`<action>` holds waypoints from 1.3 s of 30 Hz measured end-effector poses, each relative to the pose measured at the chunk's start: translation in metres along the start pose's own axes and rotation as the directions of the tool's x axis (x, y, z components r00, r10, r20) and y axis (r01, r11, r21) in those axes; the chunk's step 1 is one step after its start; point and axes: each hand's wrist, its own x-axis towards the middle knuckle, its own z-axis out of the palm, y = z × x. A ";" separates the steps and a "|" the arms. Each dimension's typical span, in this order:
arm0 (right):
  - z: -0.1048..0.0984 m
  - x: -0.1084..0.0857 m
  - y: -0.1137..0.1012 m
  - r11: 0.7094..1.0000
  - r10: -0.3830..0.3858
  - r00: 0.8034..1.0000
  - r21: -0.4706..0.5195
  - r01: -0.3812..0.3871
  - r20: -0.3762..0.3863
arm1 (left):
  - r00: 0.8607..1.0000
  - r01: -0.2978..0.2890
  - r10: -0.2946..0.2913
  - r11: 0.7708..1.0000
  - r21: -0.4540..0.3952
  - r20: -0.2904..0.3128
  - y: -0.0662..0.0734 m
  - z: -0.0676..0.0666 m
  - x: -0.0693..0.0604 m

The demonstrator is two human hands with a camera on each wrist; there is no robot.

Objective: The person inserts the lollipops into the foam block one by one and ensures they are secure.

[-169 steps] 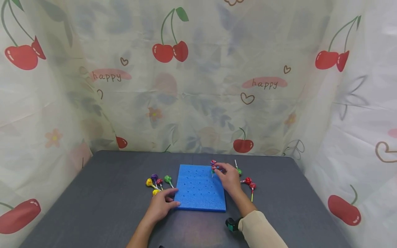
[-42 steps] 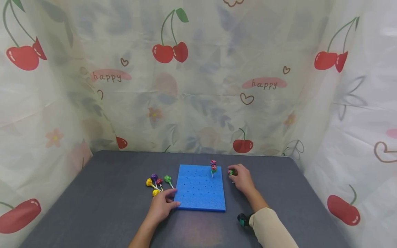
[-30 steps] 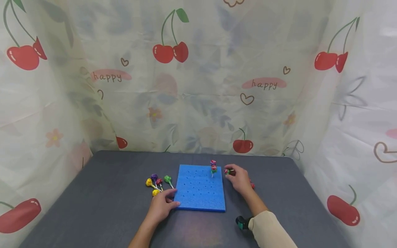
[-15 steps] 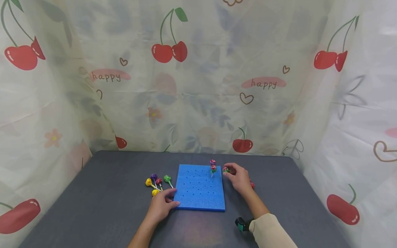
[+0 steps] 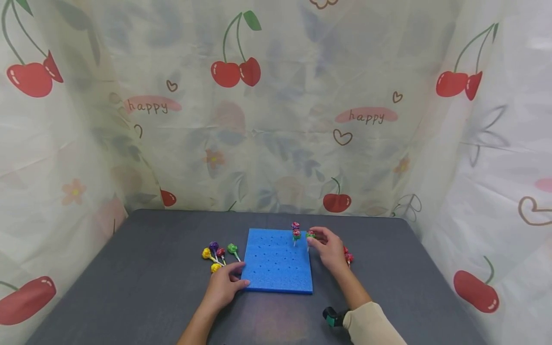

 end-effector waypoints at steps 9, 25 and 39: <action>0.013 -0.005 0.001 0.994 -0.004 1.000 0.106 0.004 0.002 | 1.000 -0.013 0.013 1.000 0.007 -0.001 0.000 0.000 0.000; 0.022 -0.010 -0.010 0.971 0.036 0.999 0.236 -0.034 -0.001 | 0.999 -0.033 0.033 0.999 -0.003 0.010 0.000 -0.002 0.000; 0.031 -0.007 0.004 0.980 0.029 1.000 0.195 -0.026 -0.012 | 0.999 -0.043 0.043 0.999 -0.006 0.006 -0.001 -0.002 0.000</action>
